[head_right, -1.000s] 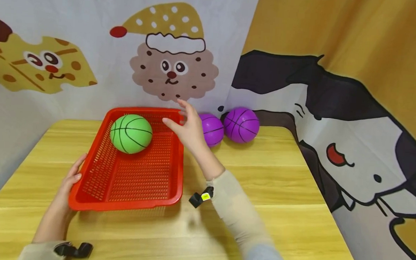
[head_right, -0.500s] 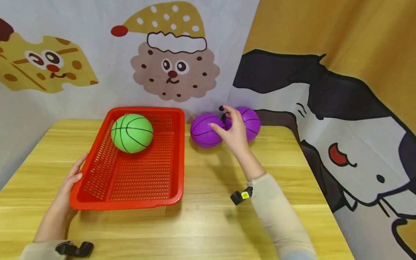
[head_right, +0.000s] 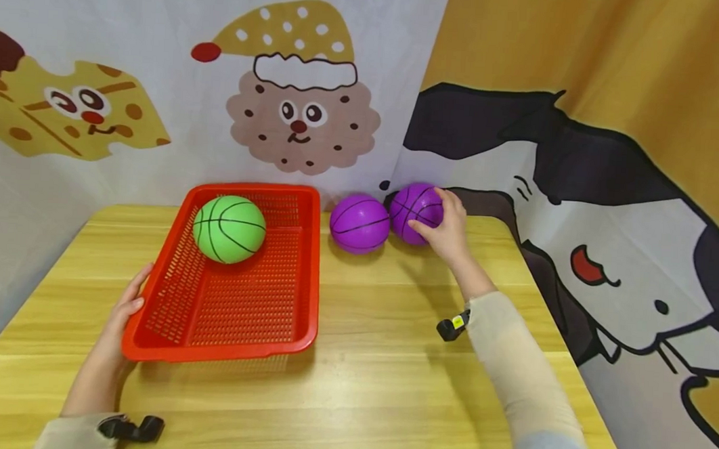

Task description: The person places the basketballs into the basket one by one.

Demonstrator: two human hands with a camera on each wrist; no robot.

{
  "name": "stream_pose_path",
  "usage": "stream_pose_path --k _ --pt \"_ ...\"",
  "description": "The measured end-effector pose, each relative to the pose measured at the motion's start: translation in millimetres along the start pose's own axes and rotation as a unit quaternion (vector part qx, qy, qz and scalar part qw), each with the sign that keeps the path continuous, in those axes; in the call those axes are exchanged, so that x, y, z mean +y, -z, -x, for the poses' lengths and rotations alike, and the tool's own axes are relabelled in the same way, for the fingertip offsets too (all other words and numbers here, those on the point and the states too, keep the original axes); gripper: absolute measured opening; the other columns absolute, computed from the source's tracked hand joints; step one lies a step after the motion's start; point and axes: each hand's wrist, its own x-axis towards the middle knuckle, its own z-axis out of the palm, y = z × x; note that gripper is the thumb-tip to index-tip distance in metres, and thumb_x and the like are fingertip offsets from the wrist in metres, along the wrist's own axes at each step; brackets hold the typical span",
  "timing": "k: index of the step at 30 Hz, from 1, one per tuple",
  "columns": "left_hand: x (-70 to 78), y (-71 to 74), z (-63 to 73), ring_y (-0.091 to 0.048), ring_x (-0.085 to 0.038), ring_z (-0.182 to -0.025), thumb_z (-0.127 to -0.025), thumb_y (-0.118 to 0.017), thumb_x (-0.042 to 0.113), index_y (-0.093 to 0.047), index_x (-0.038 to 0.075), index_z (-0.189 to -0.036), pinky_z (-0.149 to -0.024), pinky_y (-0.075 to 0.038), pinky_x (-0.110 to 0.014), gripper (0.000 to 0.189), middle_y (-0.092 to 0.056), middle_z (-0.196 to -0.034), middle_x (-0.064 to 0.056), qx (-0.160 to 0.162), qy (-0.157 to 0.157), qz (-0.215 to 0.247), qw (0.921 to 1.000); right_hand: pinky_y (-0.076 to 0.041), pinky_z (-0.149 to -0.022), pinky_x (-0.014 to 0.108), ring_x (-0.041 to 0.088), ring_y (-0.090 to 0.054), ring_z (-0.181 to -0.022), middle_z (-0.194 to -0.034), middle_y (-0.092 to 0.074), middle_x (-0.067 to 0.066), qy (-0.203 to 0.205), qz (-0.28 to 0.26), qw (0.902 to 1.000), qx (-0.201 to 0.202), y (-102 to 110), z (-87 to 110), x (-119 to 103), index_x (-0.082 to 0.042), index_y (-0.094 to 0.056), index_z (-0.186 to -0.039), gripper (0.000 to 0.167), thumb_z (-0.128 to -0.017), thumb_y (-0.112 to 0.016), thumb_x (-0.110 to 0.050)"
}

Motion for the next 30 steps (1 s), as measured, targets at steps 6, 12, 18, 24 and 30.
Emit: stream_pose_path --k 6,12,18,24,30 --pt "-0.4 1.0 -0.3 -0.059 -0.014 -0.102 -0.1 -0.032 0.014 -0.016 0.025 -0.155 -0.078 -0.054 -0.031 0.058 -0.043 -0.132 -0.002 -0.004 -0.007 0.006 0.9999 -0.025 -0.106 0.06 0.04 -0.018 -0.138 -0.153 -0.016 0.021 -0.042 0.02 0.9976 -0.051 2 -6.5 20 -0.012 -0.022 -0.152 0.101 -0.074 -0.084 -0.026" --pt "0.6 0.3 0.3 -0.059 -0.013 -0.102 -0.1 -0.032 0.015 -0.018 0.028 -0.154 -0.077 -0.054 -0.031 0.057 -0.043 -0.133 -0.002 0.0 0.004 0.001 1.0 -0.023 -0.106 0.06 0.045 -0.019 -0.137 -0.154 -0.007 0.023 -0.048 0.013 0.9955 -0.08 0 -11.9 33 -0.012 -0.012 -0.154 0.111 -0.072 -0.085 -0.027" --pt "0.9 -1.1 -0.2 -0.059 -0.013 -0.101 -0.1 -0.032 0.015 -0.017 0.027 -0.154 -0.077 -0.054 -0.031 0.058 -0.043 -0.132 -0.002 -0.001 0.007 0.003 1.0 -0.025 -0.105 0.06 0.046 -0.022 -0.135 -0.155 -0.004 0.023 -0.058 0.004 0.9939 -0.094 -3 -15.3 38 -0.015 -0.01 -0.155 0.115 -0.07 -0.087 -0.03" --pt "0.6 -0.4 -1.3 -0.059 -0.013 -0.102 -0.1 -0.032 0.016 -0.015 0.026 -0.155 -0.078 -0.054 -0.031 0.058 -0.043 -0.132 -0.002 0.002 0.009 -0.006 0.9999 -0.024 -0.105 0.06 0.047 -0.019 -0.136 -0.155 0.0 0.023 -0.068 -0.001 0.994 -0.085 -10 -17.2 41 -0.019 -0.01 -0.155 0.118 -0.067 -0.089 -0.028" --pt "-0.1 0.0 -1.4 -0.059 -0.014 -0.101 -0.099 -0.033 0.016 -0.017 0.027 -0.154 -0.077 -0.054 -0.031 0.058 -0.044 -0.131 -0.002 0.005 0.007 0.0 1.0 -0.023 -0.107 0.058 0.047 -0.017 -0.137 -0.155 0.001 0.023 -0.071 -0.009 0.996 -0.053 -20 -15.5 46 -0.02 -0.011 -0.155 0.12 -0.065 -0.09 -0.025"
